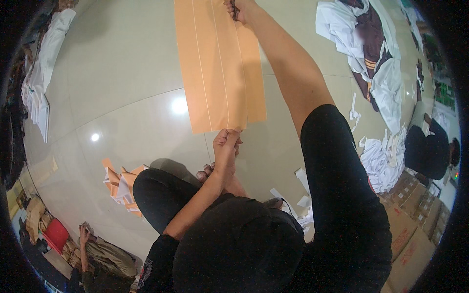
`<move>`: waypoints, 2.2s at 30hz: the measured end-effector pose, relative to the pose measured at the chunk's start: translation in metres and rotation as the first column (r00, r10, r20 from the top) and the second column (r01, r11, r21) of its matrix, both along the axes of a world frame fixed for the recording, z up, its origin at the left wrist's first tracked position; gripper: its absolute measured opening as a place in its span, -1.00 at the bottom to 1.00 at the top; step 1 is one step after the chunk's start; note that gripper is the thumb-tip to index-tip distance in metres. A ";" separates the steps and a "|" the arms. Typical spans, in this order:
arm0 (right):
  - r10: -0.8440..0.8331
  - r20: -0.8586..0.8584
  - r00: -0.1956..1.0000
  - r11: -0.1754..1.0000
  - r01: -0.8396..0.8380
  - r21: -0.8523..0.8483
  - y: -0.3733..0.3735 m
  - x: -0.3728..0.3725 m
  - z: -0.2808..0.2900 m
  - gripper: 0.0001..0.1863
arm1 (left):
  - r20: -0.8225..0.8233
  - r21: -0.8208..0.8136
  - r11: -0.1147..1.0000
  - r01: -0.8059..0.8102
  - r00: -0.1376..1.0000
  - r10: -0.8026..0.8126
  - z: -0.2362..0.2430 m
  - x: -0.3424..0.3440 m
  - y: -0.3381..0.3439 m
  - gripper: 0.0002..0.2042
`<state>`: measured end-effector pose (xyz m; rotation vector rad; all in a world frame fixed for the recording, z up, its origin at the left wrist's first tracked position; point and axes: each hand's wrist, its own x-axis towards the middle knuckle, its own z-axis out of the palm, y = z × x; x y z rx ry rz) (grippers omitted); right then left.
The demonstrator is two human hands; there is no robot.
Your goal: The person sits on the floor and uses scissors to cut a large sheet of orange fabric into several long strips. The person holds the fabric with one hand and cuts along pre-marked lines with the other, creating multiple uniform strips.
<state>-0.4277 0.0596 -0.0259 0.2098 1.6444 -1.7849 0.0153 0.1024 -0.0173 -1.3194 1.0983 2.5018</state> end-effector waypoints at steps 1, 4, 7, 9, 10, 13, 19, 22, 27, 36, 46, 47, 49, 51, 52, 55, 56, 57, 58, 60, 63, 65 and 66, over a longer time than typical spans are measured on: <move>0.002 0.003 1.000 1.000 -0.002 -0.001 0.000 -0.003 -0.002 -0.63 | -0.004 -0.001 1.000 -0.003 1.000 0.003 0.000 0.000 0.000 -0.83; 0.016 0.019 1.000 1.000 -0.016 -0.019 -0.002 -0.010 -0.011 -0.64 | -0.010 -0.004 1.000 -0.011 1.000 0.011 -0.002 0.000 0.001 -0.83; 0.010 0.030 1.000 1.000 -0.009 -0.015 -0.006 -0.015 -0.020 -0.64 | -0.007 -0.003 1.000 -0.013 1.000 0.013 -0.003 0.001 0.000 -0.83; 0.001 0.028 1.000 1.000 -0.001 -0.017 -0.007 -0.020 -0.027 -0.64 | -0.010 0.003 1.000 -0.011 1.000 0.011 -0.002 0.001 0.000 -0.83; -0.003 0.023 1.000 1.000 0.003 -0.024 -0.005 -0.024 -0.031 -0.65 | -0.015 0.003 1.000 -0.007 1.000 0.007 -0.002 0.000 0.001 -0.83; -0.004 0.019 1.000 0.998 0.005 -0.055 0.000 -0.032 -0.038 -0.66 | -0.024 0.005 1.000 0.004 1.000 -0.004 -0.002 -0.002 0.002 -0.84; 0.007 -0.009 1.000 1.000 -0.008 -0.024 -0.011 -0.019 -0.011 -0.65 | -0.012 0.004 1.000 -0.019 1.000 0.020 -0.003 0.003 -0.001 -0.85; 0.017 -0.022 1.000 0.999 -0.018 -0.038 -0.007 -0.027 -0.010 -0.65 | -0.024 0.009 1.000 -0.012 1.000 0.012 -0.003 0.002 0.000 -0.85; 0.019 -0.013 1.000 1.000 -0.019 -0.001 -0.006 -0.037 -0.010 -0.66 | -0.027 0.021 1.000 -0.005 1.000 0.006 0.000 0.000 -0.001 -0.86; -0.001 -0.010 1.000 0.999 0.001 0.044 -0.010 -0.031 -0.002 -0.64 | -0.031 0.009 1.000 -0.028 0.999 0.028 0.002 -0.002 -0.001 -0.85; 0.020 -0.035 0.999 0.999 -0.018 0.048 -0.012 -0.035 -0.012 -0.65 | -0.008 0.028 0.999 -0.025 1.000 0.025 0.000 -0.001 -0.002 -0.84; 0.012 -0.037 0.999 0.999 -0.011 0.036 -0.012 -0.039 -0.015 -0.65 | -0.005 0.031 0.999 -0.024 1.000 0.024 0.000 -0.001 -0.002 -0.84; 0.036 -0.030 0.999 0.999 -0.036 -0.017 -0.006 -0.055 -0.028 -0.65 | -0.010 0.037 0.999 -0.014 1.000 0.015 0.000 -0.003 -0.001 -0.84; 0.060 -0.021 0.998 0.998 -0.061 -0.035 0.001 -0.065 -0.035 -0.64 | -0.017 0.044 0.999 -0.015 1.000 0.016 0.000 -0.004 0.001 -0.85; 0.078 -0.011 0.997 0.996 -0.078 -0.035 -0.002 -0.063 -0.034 -0.64 | -0.015 0.042 0.999 -0.021 1.000 0.022 0.000 -0.003 0.000 -0.85; 0.103 0.025 0.994 0.995 -0.103 -0.010 -0.004 -0.057 -0.027 -0.61 | -0.015 0.039 0.999 -0.031 0.999 0.032 0.000 -0.001 -0.002 -0.86; 0.106 0.038 0.994 0.994 -0.106 0.002 -0.005 -0.055 -0.023 -0.60 | -0.016 0.038 0.999 -0.035 0.999 0.035 0.001 0.000 -0.002 -0.86; 0.114 0.032 0.993 0.993 -0.114 0.019 -0.008 -0.053 -0.019 -0.60 | -0.017 0.037 0.999 -0.038 0.999 0.039 0.001 0.000 -0.002 -0.87; 0.117 0.023 0.993 0.992 -0.118 0.038 -0.007 -0.055 -0.017 -0.59 | -0.014 0.039 0.999 -0.034 0.999 0.034 0.001 -0.001 -0.002 -0.87; 0.116 0.008 0.993 0.992 -0.116 0.052 -0.007 -0.056 -0.016 -0.59 | -0.006 0.041 0.999 -0.028 1.000 0.028 0.001 -0.001 -0.002 -0.87; 0.094 -0.008 0.996 0.994 -0.093 0.051 -0.006 -0.061 -0.017 -0.60 | -0.010 0.024 0.999 -0.021 1.000 0.021 0.000 -0.001 -0.001 -0.87; 0.079 -0.005 0.997 0.995 -0.079 0.054 -0.010 -0.060 -0.018 -0.60 | -0.005 0.030 0.999 -0.022 1.000 0.022 0.001 -0.001 -0.002 -0.87; 0.085 -0.007 0.996 0.995 -0.085 0.044 -0.013 -0.060 -0.018 -0.61 | -0.002 0.032 0.999 -0.023 1.000 0.023 0.001 -0.001 -0.003 -0.87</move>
